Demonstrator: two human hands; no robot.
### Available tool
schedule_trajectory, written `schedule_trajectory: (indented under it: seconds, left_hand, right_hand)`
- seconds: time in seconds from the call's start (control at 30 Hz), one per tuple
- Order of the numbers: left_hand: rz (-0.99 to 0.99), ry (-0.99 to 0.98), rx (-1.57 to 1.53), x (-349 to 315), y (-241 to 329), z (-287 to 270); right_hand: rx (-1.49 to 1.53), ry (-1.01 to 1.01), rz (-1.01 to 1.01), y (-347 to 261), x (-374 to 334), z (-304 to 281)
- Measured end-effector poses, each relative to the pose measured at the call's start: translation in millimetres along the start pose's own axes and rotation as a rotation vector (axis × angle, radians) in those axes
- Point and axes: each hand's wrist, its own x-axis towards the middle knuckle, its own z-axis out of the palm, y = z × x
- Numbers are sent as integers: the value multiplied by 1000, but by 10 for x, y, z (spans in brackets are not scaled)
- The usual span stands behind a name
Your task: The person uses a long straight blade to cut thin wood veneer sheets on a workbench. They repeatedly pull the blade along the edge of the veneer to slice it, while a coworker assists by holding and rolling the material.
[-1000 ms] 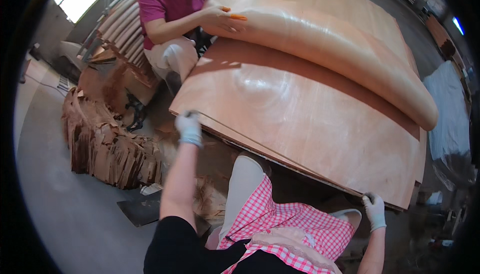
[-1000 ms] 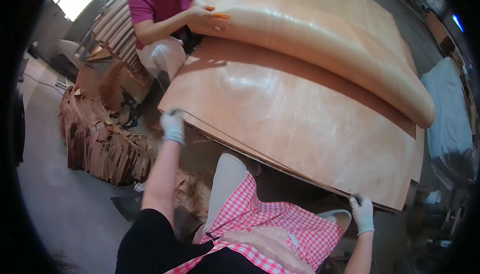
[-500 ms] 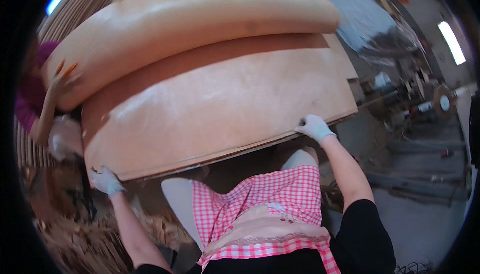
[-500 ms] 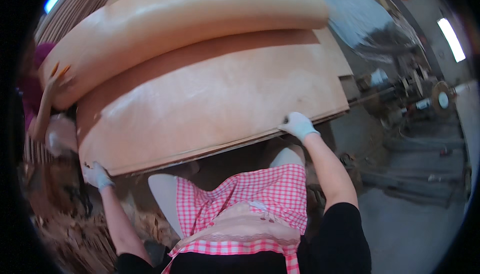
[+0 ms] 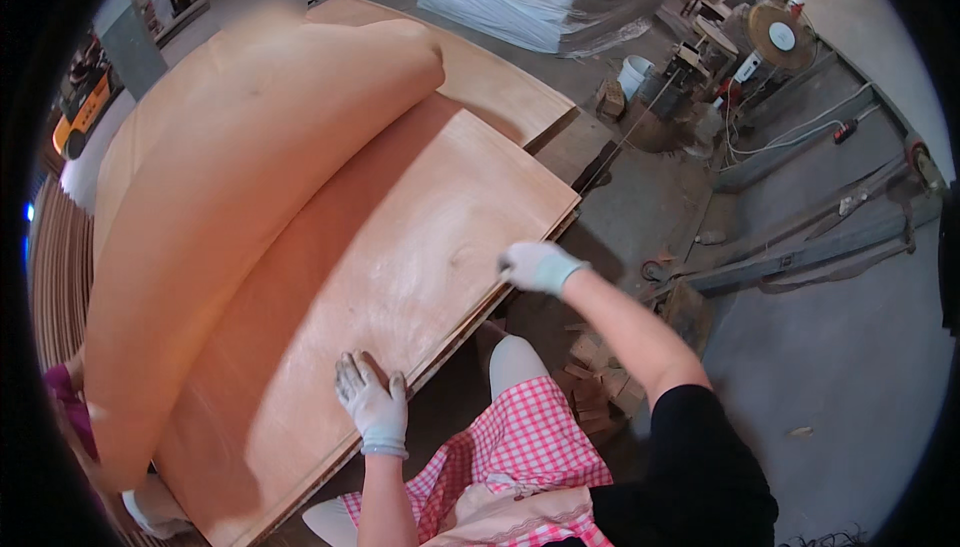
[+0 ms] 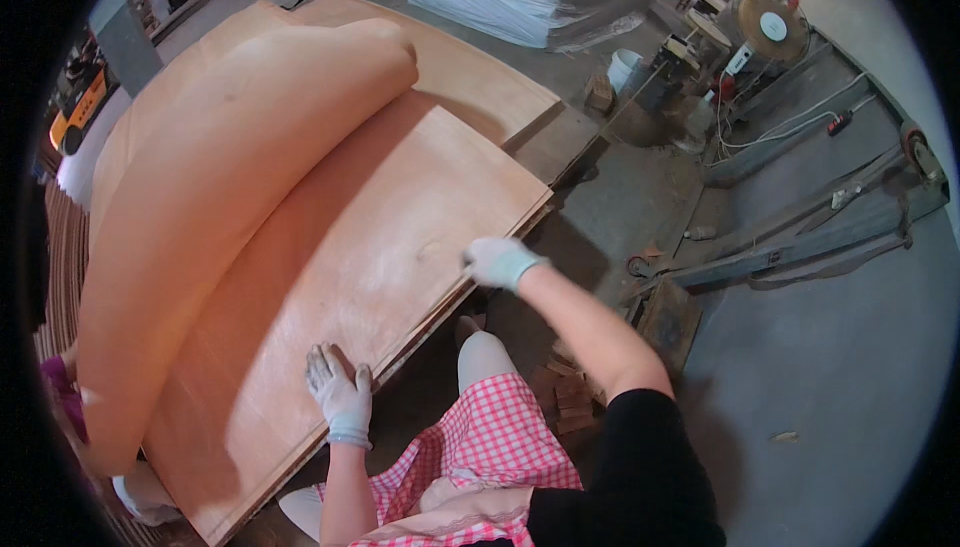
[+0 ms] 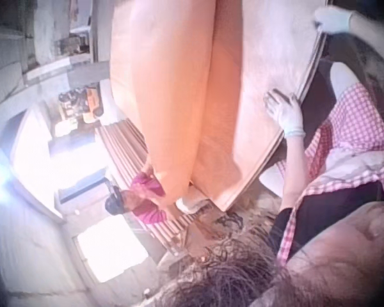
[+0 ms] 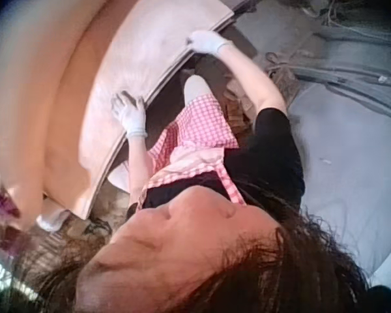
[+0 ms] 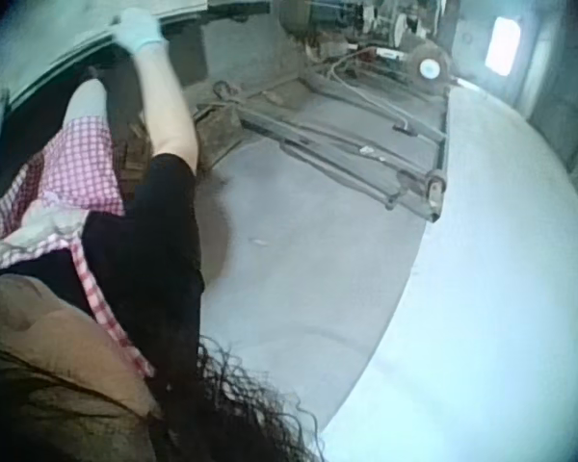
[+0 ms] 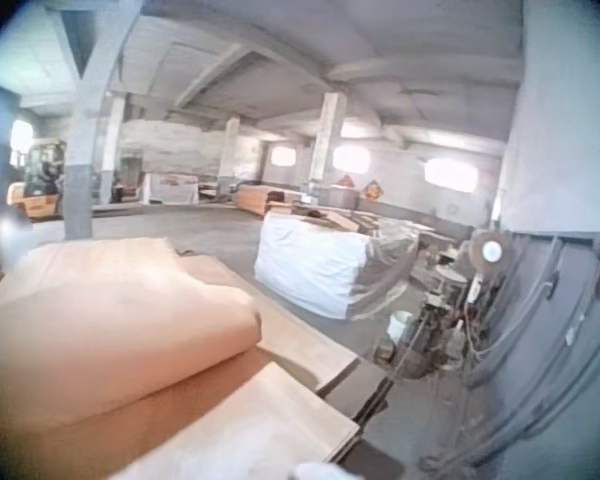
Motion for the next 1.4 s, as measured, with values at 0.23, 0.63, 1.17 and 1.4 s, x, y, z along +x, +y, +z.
schedule_trajectory:
  seconds: [0.23,0.63,1.17,1.4]
  left_hand:
    - [-86,-107,43,-75,-12,-105]
    - [258,182,-513,-569,482,-243]
    - [-941,1032,-1113,-1813,-2806,-1126]
    - [-1193,873,-424,-2751,-5048,-1535]
  right_hand:
    - [-180,200,231,1616,247,-600]
    - [577,832,43,452,-261,486]
    - [418,101,-324,-2051,-822,678]
    - [-8,131,-241,-1093,-358,315]
